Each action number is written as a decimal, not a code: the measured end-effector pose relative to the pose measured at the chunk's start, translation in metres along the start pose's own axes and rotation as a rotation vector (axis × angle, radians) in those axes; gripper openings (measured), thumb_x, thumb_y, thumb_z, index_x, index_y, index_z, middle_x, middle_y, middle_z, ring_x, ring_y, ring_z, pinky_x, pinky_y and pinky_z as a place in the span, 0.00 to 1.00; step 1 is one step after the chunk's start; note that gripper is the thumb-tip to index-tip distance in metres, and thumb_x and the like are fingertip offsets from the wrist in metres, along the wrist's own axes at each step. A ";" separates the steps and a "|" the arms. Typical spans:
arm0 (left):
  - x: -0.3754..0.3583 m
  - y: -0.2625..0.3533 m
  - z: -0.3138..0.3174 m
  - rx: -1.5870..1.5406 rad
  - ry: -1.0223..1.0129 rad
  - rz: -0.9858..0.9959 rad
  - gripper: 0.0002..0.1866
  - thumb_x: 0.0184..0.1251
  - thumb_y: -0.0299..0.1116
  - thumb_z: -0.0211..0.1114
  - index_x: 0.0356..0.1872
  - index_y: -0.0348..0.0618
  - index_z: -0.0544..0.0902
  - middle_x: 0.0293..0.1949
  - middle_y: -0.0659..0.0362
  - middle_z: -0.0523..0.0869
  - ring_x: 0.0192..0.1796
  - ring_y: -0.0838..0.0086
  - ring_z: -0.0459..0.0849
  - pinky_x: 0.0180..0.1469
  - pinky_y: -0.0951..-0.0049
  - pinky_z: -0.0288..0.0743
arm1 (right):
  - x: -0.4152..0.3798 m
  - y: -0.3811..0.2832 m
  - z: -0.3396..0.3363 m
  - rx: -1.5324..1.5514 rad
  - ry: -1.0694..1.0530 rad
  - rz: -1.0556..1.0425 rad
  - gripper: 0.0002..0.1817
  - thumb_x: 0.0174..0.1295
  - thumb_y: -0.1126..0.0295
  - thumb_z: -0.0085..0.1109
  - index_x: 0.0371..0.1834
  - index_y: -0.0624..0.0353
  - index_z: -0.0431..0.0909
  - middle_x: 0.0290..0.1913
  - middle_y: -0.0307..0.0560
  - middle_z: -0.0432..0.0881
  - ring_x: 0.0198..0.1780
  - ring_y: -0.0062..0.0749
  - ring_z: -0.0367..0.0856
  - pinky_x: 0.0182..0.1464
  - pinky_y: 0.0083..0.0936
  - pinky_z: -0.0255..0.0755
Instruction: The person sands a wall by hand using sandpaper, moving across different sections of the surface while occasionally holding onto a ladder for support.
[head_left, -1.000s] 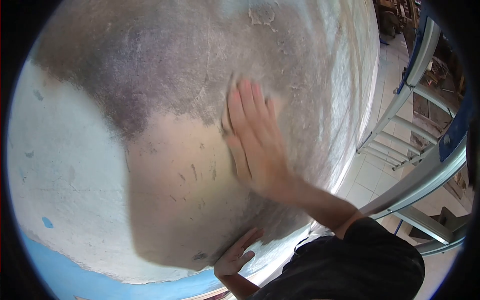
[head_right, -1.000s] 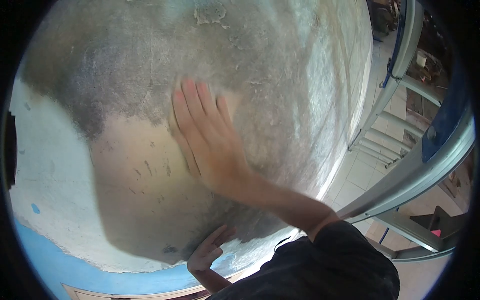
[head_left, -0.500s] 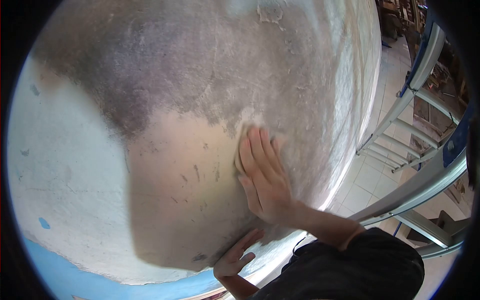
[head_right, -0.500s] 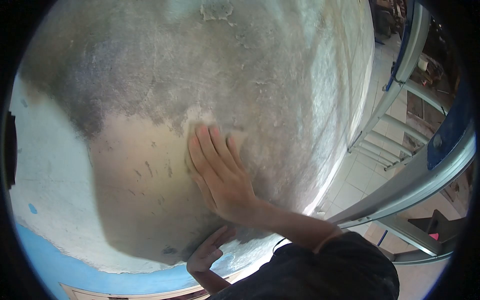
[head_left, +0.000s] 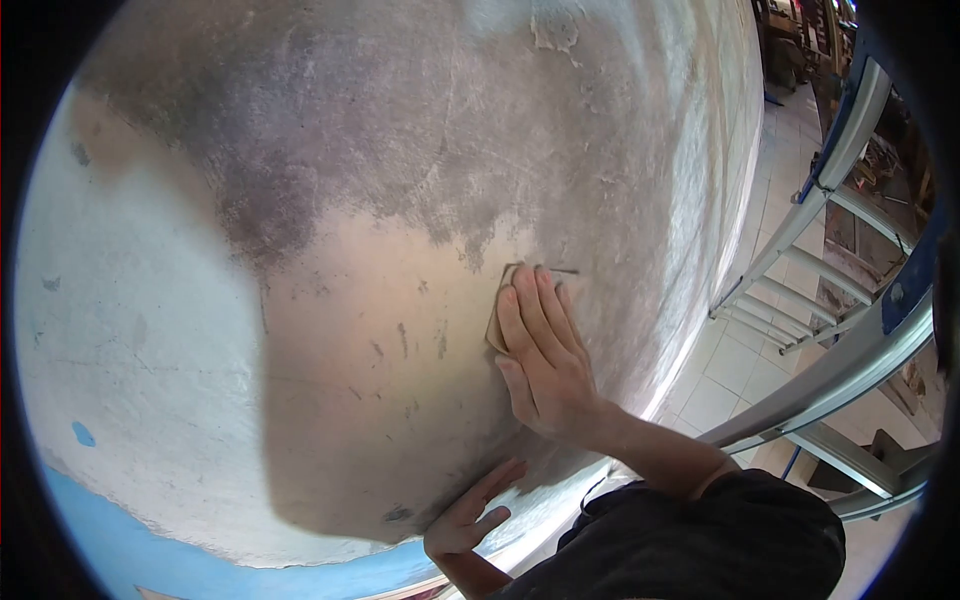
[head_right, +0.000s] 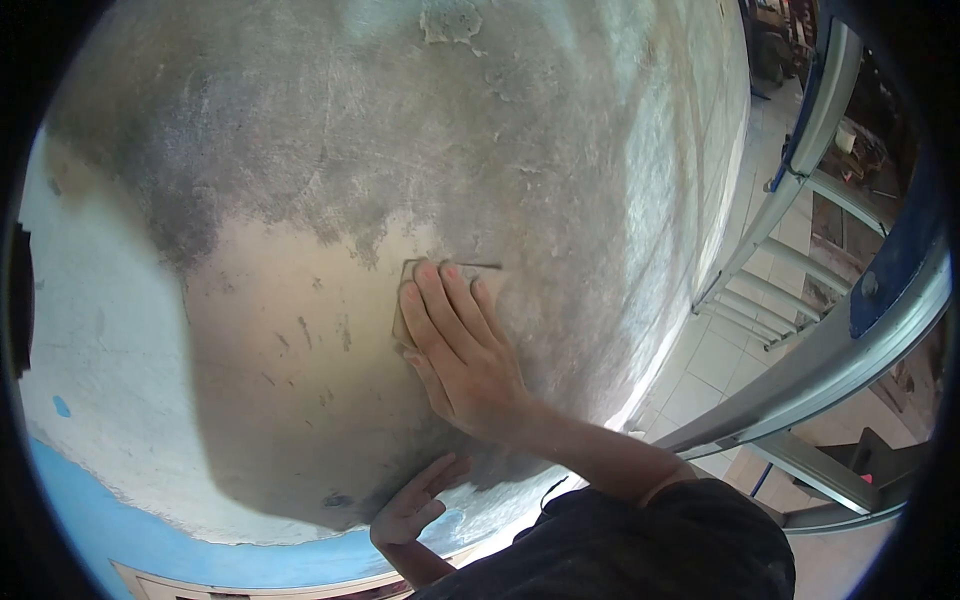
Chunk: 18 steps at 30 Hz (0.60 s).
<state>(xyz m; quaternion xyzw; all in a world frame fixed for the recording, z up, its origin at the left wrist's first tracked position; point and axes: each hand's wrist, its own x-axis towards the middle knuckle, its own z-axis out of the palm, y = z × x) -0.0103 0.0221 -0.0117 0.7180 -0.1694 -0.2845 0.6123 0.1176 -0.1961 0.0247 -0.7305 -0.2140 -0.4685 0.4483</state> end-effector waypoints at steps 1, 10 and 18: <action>0.000 -0.001 0.000 -0.002 -0.003 0.003 0.37 0.72 0.32 0.58 0.75 0.36 0.49 0.74 0.47 0.59 0.77 0.61 0.54 0.75 0.62 0.43 | 0.008 0.004 -0.001 -0.017 0.003 -0.025 0.29 0.69 0.66 0.47 0.71 0.69 0.60 0.72 0.64 0.59 0.74 0.60 0.56 0.71 0.55 0.51; -0.001 -0.001 0.001 0.029 0.001 0.001 0.36 0.73 0.33 0.57 0.75 0.36 0.49 0.74 0.47 0.59 0.77 0.61 0.55 0.75 0.62 0.44 | 0.019 -0.008 -0.003 0.008 0.038 0.001 0.33 0.68 0.59 0.50 0.71 0.69 0.59 0.72 0.66 0.59 0.73 0.62 0.57 0.70 0.57 0.51; -0.003 -0.002 0.002 0.005 0.018 -0.010 0.37 0.73 0.35 0.57 0.75 0.36 0.49 0.73 0.46 0.60 0.76 0.60 0.55 0.75 0.62 0.45 | 0.064 0.001 -0.015 0.000 0.124 -0.027 0.35 0.66 0.56 0.52 0.70 0.70 0.60 0.72 0.66 0.59 0.73 0.62 0.56 0.70 0.57 0.50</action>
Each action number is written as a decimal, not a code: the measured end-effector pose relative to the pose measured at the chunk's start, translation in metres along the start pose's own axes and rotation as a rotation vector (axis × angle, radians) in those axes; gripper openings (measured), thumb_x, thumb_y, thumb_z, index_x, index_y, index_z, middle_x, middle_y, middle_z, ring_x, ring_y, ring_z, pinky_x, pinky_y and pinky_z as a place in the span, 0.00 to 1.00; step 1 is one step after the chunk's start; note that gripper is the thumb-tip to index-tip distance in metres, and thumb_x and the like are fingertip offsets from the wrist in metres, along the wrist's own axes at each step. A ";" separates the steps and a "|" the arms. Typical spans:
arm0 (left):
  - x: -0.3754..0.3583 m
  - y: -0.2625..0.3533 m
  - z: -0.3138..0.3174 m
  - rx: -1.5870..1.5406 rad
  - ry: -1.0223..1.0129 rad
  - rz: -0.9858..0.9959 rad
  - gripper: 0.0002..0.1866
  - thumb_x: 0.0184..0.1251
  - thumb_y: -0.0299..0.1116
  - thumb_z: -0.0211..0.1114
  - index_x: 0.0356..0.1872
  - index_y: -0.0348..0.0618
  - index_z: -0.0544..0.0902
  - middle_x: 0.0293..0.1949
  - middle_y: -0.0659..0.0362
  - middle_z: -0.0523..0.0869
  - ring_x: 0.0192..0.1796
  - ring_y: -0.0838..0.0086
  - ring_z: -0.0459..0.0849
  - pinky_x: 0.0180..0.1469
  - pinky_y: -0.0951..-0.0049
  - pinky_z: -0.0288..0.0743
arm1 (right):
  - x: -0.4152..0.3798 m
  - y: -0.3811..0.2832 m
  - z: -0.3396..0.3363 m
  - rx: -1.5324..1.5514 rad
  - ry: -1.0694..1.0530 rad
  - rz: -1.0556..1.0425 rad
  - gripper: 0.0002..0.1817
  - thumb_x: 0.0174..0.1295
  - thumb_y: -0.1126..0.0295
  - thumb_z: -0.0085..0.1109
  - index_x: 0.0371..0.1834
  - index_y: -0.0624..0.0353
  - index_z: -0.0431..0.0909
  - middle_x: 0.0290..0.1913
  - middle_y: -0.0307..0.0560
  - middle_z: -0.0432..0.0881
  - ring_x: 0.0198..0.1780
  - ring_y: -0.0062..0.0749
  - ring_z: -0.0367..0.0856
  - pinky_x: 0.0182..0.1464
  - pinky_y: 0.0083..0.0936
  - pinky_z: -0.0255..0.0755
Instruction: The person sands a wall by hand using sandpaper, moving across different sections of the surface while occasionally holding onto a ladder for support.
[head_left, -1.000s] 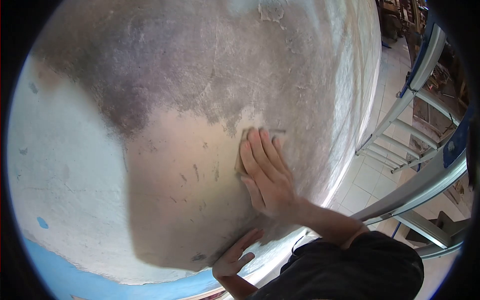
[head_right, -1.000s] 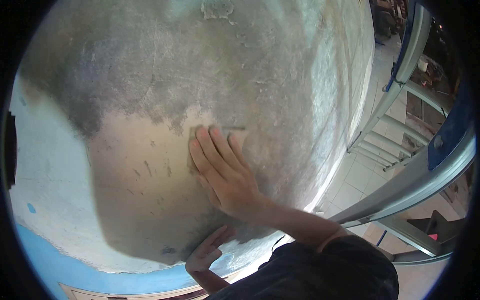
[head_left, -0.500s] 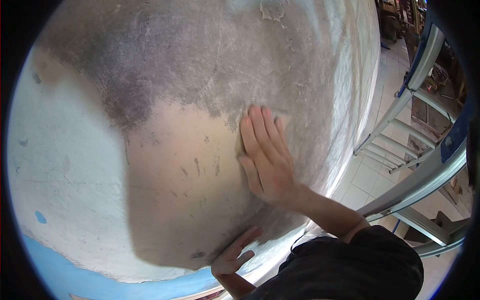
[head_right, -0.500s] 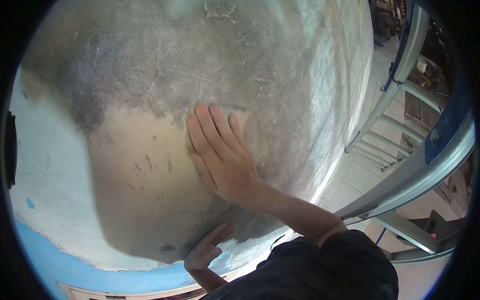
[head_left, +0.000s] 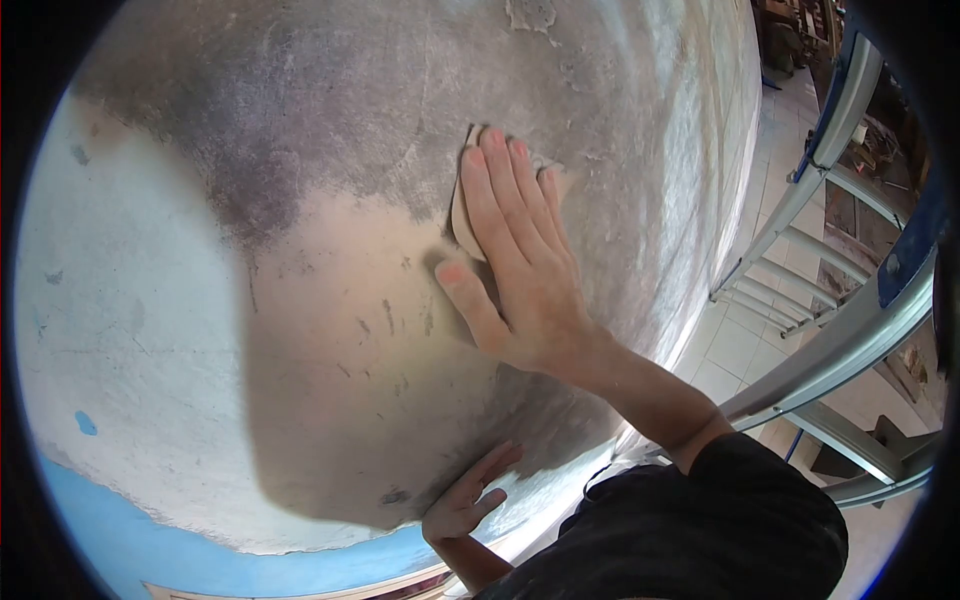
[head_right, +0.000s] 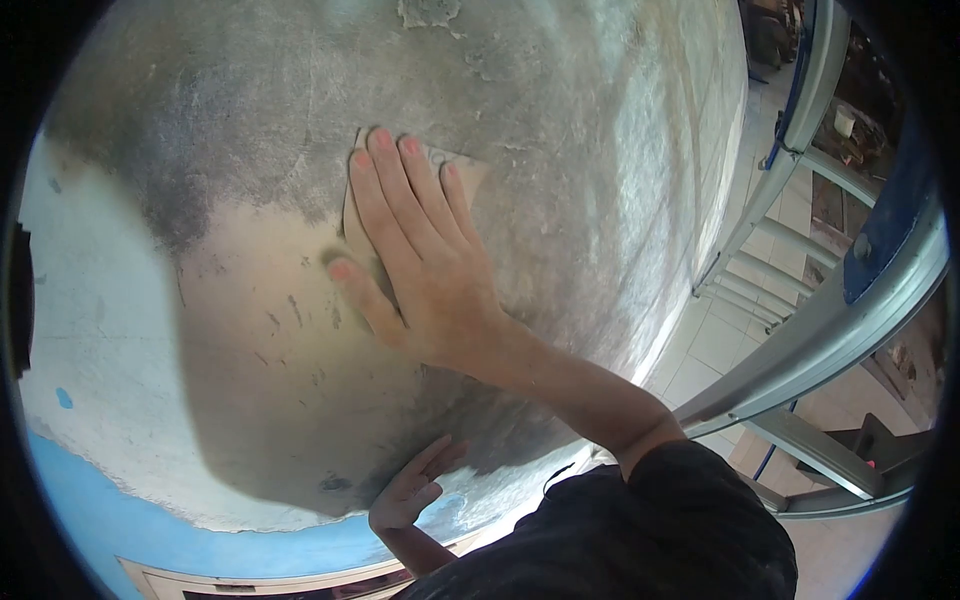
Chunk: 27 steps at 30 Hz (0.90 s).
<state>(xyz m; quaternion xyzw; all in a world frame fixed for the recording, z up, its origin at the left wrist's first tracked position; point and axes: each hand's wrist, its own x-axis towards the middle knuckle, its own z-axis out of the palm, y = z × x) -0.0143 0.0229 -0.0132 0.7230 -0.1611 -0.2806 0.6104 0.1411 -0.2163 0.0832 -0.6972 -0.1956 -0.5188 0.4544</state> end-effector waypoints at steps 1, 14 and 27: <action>0.000 0.001 0.000 -0.004 0.000 0.010 0.37 0.73 0.36 0.57 0.75 0.36 0.49 0.73 0.46 0.60 0.76 0.60 0.55 0.75 0.62 0.45 | 0.000 -0.003 0.000 0.008 0.006 0.013 0.35 0.67 0.56 0.52 0.70 0.69 0.60 0.72 0.65 0.60 0.73 0.62 0.56 0.70 0.57 0.50; 0.019 0.005 0.007 0.103 0.001 -0.083 0.34 0.73 0.31 0.56 0.75 0.38 0.51 0.73 0.48 0.62 0.75 0.65 0.58 0.75 0.63 0.49 | -0.036 0.008 -0.020 0.140 -0.184 0.057 0.25 0.71 0.72 0.45 0.71 0.62 0.62 0.73 0.58 0.62 0.74 0.52 0.57 0.72 0.50 0.51; 0.137 -0.015 0.079 -0.259 0.259 0.151 0.25 0.70 0.32 0.61 0.65 0.37 0.66 0.56 0.51 0.79 0.54 0.68 0.79 0.54 0.68 0.74 | -0.142 -0.002 -0.115 0.493 -0.594 0.994 0.16 0.72 0.67 0.48 0.60 0.60 0.71 0.46 0.55 0.80 0.47 0.42 0.82 0.49 0.34 0.75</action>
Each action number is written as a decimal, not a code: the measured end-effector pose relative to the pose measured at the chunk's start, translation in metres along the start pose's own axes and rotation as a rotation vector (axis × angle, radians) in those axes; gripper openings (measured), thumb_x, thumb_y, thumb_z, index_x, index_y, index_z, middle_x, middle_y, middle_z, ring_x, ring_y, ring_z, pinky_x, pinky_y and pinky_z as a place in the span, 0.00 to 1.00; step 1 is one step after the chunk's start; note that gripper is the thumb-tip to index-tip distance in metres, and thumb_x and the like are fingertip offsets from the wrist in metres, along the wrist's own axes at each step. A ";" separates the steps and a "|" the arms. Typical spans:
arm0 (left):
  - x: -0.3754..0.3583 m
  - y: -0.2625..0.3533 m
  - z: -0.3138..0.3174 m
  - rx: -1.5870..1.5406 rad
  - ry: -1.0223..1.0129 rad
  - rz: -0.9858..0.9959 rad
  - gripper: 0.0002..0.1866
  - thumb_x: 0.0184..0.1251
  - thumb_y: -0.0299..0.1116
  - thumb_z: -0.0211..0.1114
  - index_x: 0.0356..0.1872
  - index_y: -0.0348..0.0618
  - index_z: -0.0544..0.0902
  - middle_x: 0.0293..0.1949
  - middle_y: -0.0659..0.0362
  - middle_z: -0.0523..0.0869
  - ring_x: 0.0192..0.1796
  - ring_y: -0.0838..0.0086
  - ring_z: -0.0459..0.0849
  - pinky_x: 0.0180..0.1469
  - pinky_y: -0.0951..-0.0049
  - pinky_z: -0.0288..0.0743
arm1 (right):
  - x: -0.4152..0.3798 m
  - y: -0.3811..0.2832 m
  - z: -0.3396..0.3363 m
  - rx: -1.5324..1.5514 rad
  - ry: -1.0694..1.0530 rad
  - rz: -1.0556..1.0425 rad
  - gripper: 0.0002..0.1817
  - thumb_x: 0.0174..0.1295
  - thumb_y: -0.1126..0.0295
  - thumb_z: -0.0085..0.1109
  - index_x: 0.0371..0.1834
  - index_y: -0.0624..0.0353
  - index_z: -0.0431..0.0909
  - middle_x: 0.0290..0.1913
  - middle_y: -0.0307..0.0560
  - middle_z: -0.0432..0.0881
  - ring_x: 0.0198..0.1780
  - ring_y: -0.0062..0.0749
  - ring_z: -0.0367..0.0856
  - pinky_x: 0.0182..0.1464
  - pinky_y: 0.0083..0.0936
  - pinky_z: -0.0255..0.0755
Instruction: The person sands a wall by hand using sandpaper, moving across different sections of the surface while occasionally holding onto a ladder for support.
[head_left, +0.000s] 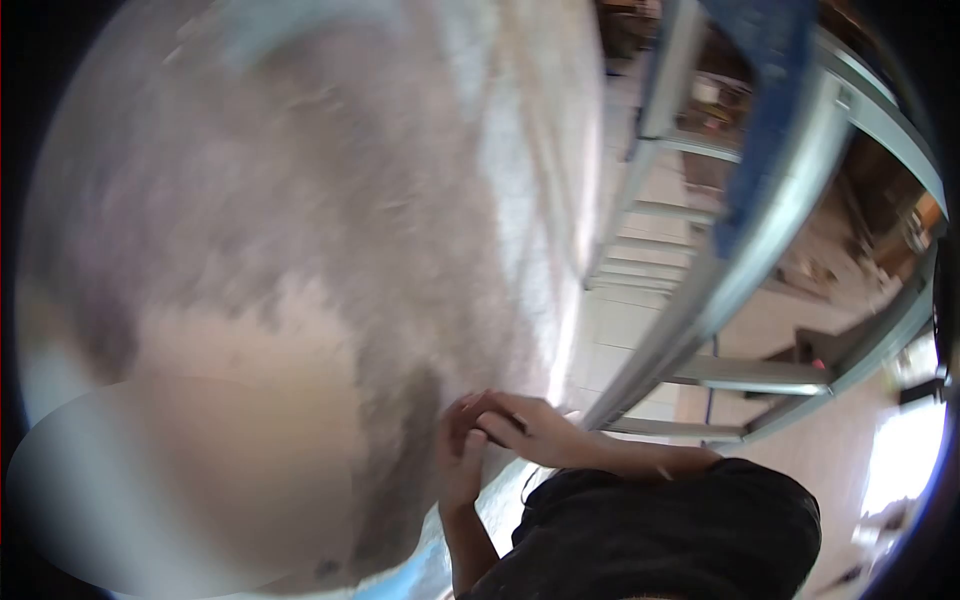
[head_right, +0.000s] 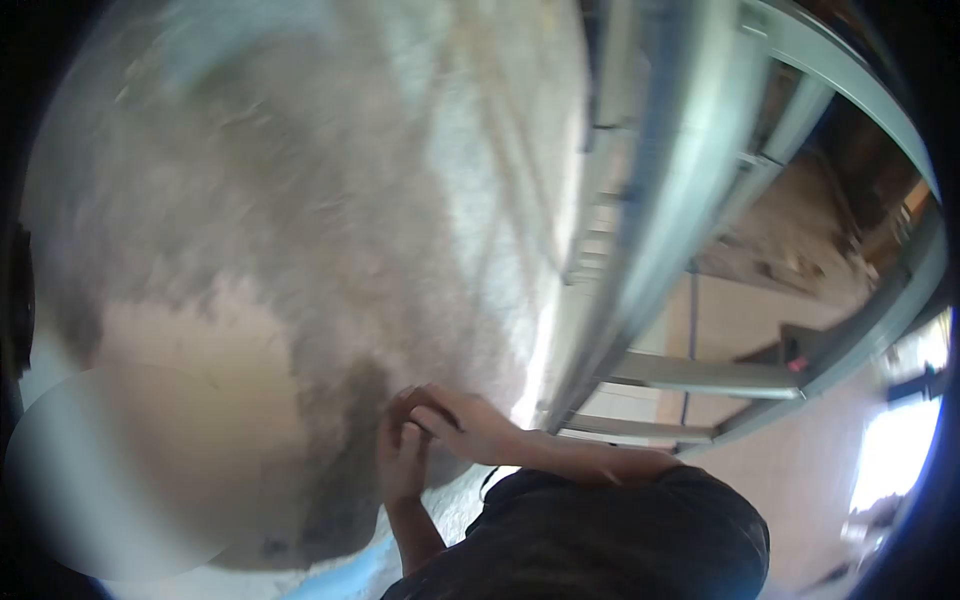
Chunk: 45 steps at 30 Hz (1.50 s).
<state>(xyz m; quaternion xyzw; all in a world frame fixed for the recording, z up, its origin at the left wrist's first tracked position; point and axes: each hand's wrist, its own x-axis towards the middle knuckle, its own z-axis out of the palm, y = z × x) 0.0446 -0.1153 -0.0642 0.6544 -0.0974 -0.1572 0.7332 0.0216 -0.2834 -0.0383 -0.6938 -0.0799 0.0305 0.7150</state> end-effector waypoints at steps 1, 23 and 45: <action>0.003 0.002 0.004 0.099 0.064 -0.048 0.22 0.70 0.32 0.61 0.62 0.37 0.70 0.51 0.52 0.82 0.49 0.69 0.82 0.49 0.69 0.77 | -0.004 0.008 0.000 -0.053 0.045 -0.099 0.18 0.71 0.66 0.49 0.61 0.59 0.70 0.46 0.56 0.80 0.45 0.45 0.82 0.48 0.34 0.76; 0.021 0.026 -0.009 0.229 0.070 0.274 0.11 0.59 0.22 0.70 0.39 0.35 0.78 0.42 0.50 0.87 0.42 0.73 0.86 0.47 0.74 0.79 | -0.035 -0.054 -0.110 0.022 0.915 -0.495 0.20 0.55 0.81 0.58 0.51 0.70 0.65 0.26 0.45 0.75 0.24 0.26 0.77 0.27 0.24 0.74; -0.018 0.058 -0.002 0.404 0.381 0.374 0.15 0.60 0.32 0.71 0.41 0.32 0.78 0.39 0.57 0.84 0.41 0.78 0.80 0.45 0.75 0.74 | -0.036 -0.064 -0.108 0.046 0.905 -0.509 0.13 0.57 0.81 0.63 0.43 0.66 0.72 0.27 0.38 0.77 0.24 0.16 0.75 0.25 0.15 0.68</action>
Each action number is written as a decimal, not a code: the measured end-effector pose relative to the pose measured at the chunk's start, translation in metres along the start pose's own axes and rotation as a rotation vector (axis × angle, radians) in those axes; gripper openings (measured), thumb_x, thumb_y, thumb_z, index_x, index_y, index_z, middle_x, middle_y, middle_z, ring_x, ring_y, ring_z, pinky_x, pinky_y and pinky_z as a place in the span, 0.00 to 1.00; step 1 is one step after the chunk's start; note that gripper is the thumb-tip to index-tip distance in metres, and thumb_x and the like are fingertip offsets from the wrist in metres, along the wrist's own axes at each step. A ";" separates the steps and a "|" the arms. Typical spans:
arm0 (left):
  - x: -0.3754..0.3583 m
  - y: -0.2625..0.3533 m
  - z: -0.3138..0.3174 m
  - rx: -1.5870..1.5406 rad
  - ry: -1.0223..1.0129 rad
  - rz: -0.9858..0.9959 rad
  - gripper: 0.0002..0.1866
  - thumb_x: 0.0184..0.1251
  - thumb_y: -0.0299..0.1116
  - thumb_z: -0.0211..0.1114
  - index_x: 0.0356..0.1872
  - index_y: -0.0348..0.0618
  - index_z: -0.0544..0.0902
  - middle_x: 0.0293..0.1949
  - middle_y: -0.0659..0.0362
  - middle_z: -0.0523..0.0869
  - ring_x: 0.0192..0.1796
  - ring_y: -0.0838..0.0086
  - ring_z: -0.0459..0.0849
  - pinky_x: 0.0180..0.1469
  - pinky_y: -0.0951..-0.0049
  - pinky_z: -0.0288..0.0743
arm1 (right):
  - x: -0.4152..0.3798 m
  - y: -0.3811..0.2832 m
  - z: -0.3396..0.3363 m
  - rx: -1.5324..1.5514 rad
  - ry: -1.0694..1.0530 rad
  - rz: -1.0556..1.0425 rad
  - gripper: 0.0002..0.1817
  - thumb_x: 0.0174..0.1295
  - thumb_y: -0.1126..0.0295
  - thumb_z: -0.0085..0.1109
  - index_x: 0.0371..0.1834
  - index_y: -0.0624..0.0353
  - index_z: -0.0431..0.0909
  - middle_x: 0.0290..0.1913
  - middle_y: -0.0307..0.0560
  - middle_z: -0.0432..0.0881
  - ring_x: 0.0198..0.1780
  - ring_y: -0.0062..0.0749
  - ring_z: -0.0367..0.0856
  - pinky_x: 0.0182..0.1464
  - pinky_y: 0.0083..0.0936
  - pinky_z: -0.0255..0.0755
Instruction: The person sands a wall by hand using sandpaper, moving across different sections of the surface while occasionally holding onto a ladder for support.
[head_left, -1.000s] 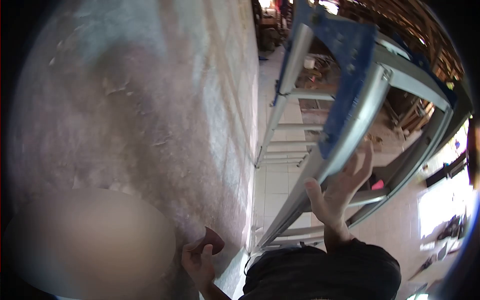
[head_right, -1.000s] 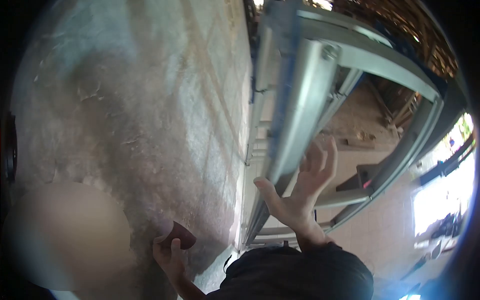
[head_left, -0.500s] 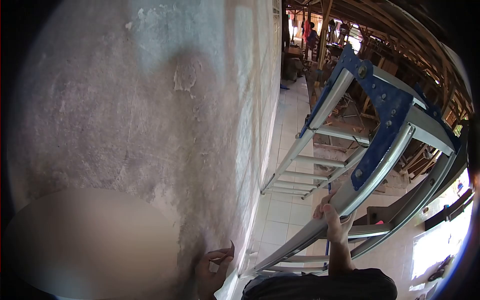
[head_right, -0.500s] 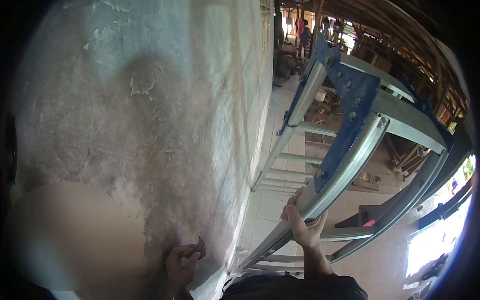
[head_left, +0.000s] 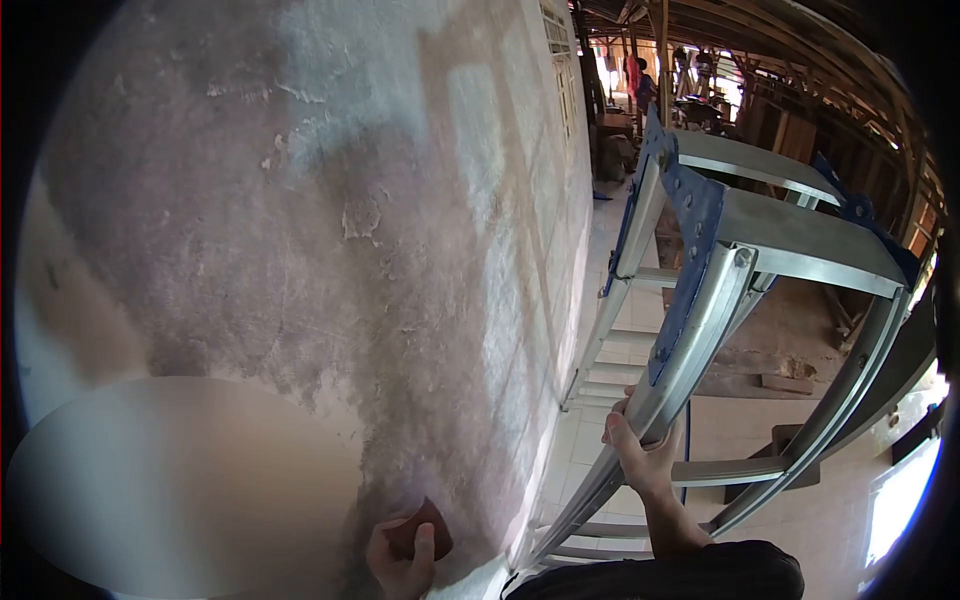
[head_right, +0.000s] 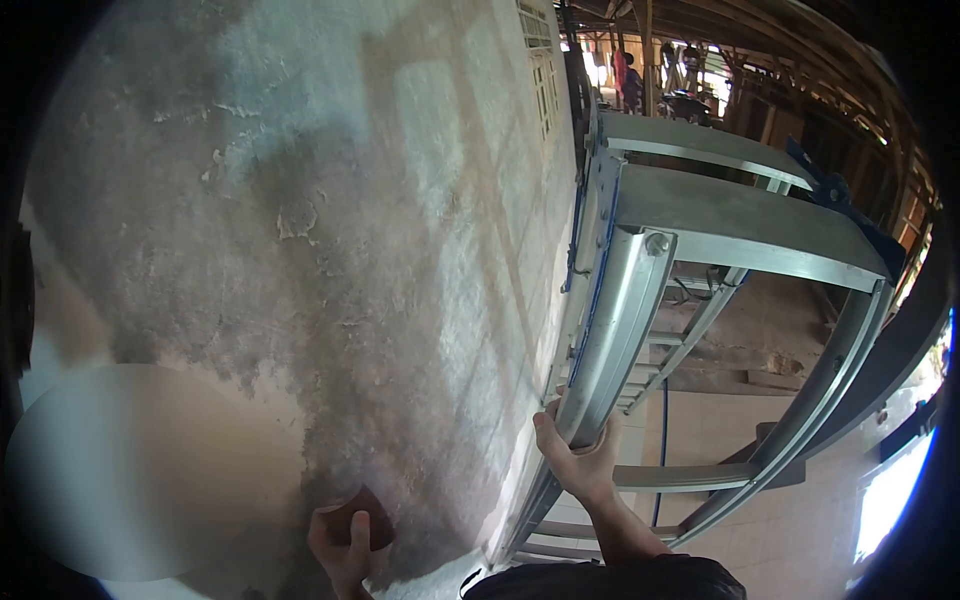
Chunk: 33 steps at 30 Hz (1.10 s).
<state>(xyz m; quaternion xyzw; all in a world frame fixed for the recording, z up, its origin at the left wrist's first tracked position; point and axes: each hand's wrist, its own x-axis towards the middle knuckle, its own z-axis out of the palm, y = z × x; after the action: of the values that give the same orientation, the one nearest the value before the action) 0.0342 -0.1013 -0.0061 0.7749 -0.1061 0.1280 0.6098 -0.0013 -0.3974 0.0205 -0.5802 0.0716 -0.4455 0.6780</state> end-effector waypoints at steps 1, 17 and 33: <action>-0.003 0.005 -0.003 -0.003 0.059 0.065 0.15 0.60 0.32 0.71 0.41 0.32 0.78 0.40 0.57 0.83 0.42 0.76 0.80 0.45 0.74 0.74 | 0.000 0.003 -0.002 -0.018 0.001 -0.011 0.13 0.57 0.80 0.63 0.44 0.66 0.72 0.26 0.38 0.77 0.24 0.16 0.75 0.25 0.15 0.67; -0.018 0.040 -0.083 0.895 0.710 0.890 0.09 0.63 0.32 0.65 0.31 0.37 0.76 0.31 0.54 0.82 0.37 0.61 0.78 0.42 0.59 0.72 | -0.005 0.005 0.001 -0.001 0.075 0.107 0.22 0.57 0.80 0.65 0.54 0.71 0.68 0.33 0.43 0.77 0.31 0.18 0.74 0.34 0.15 0.69; -0.008 0.021 -0.081 1.002 0.769 1.066 0.11 0.66 0.35 0.59 0.28 0.39 0.74 0.26 0.57 0.81 0.29 0.63 0.77 0.34 0.64 0.70 | -0.006 0.011 -0.001 -0.049 0.075 0.053 0.22 0.59 0.78 0.65 0.55 0.70 0.68 0.37 0.44 0.77 0.33 0.18 0.75 0.36 0.13 0.69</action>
<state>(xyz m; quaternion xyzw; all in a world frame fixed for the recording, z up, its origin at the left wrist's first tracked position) 0.0145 -0.0271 0.0292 0.7028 -0.1738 0.6884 0.0432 0.0003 -0.3944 0.0080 -0.5777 0.1230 -0.4470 0.6719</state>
